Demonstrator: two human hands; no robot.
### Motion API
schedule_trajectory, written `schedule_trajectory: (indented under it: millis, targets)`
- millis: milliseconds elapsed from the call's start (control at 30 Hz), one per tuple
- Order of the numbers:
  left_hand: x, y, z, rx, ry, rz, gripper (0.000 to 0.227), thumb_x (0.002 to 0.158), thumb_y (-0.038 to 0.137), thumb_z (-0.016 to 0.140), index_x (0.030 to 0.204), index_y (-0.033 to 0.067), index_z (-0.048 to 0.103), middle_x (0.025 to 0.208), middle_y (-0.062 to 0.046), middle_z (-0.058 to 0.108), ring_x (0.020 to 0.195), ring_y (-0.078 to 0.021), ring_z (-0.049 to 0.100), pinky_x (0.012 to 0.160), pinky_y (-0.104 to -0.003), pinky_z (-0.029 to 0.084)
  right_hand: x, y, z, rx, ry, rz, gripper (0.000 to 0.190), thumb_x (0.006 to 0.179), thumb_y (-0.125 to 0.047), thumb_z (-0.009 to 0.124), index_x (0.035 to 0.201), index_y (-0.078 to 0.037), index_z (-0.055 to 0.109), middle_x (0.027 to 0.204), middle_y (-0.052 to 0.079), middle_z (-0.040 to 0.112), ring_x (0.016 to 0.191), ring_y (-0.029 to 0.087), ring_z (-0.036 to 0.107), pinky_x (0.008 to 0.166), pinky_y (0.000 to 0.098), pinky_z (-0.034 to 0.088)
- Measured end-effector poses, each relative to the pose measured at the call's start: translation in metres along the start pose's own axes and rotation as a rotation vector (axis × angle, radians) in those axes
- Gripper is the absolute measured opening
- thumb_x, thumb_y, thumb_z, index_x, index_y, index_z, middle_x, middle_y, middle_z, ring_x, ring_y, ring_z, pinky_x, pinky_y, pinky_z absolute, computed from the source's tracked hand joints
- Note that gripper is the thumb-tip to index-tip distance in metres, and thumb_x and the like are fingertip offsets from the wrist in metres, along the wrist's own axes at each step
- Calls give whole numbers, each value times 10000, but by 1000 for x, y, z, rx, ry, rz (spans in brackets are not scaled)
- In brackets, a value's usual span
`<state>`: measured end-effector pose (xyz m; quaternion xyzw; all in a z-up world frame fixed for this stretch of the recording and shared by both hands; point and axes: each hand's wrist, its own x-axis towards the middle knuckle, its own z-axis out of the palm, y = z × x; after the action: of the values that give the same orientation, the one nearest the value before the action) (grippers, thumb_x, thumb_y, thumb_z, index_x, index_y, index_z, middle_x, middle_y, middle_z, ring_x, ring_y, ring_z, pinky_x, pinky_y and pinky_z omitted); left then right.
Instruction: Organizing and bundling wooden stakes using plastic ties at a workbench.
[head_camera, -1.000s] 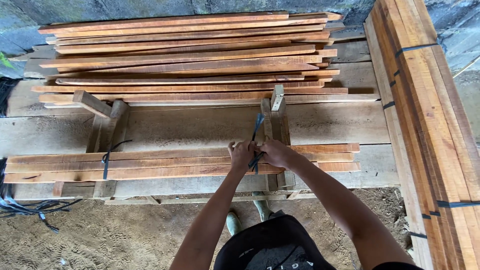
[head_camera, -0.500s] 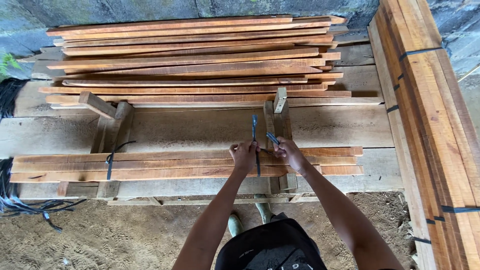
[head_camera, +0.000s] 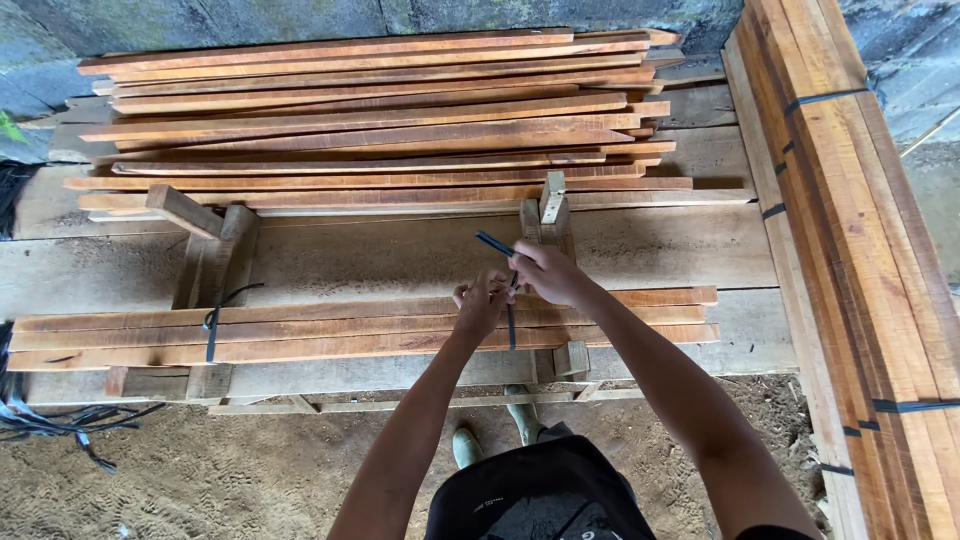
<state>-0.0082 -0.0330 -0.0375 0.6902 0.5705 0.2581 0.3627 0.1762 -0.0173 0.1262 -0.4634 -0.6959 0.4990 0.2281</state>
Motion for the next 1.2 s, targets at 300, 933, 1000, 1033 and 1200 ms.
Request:
schedule_trajectory:
  millis: [300, 933, 1000, 1033, 1200]
  targets:
    - [-6, 18, -13, 9, 0, 35, 235, 1053, 395, 598, 1160, 186, 610, 976, -4, 763, 1084, -237, 643, 1090, -554, 257, 58, -8, 16, -115, -84, -7, 296, 1103, -207, 366, 1143, -17, 589, 809, 151, 640, 792, 335, 663, 787, 513, 509]
    - [5, 11, -13, -73, -64, -109, 226, 1023, 401, 603, 968, 187, 648, 893, -20, 773, 964, -223, 723, 1148, -445, 170, -3, 77, 40, -678, 378, -684, 287, 943, -163, 564, 1221, -128, 622, 748, 58, 394, 605, 260, 469, 648, 378, 480]
    - [1, 19, -17, -95, -47, -103, 243, 1010, 417, 628, 1052, 181, 665, 962, -30, 782, 1007, -216, 743, 1121, -446, 208, -4, 75, 39, -650, 372, -695, 278, 963, -242, 577, 1222, -145, 614, 743, 49, 385, 598, 234, 450, 646, 368, 467]
    - [2, 18, -17, -96, -47, -104, 243, 1010, 417, 628, 1052, 181, 665, 962, -30, 782, 1007, -216, 743, 1121, -446, 208, 0, 85, 41, -650, 371, -695, 278, 963, -242, 577, 1222, -145, 614, 743, 49, 385, 598, 234, 450, 646, 368, 467]
    - [4, 13, -14, -115, -33, -144, 267, 969, 407, 671, 1055, 157, 702, 935, -57, 788, 1003, -256, 750, 1111, -420, 233, 3, 85, 42, -657, 444, -756, 199, 954, -166, 584, 1132, -112, 655, 740, 34, 360, 574, 211, 415, 605, 328, 433]
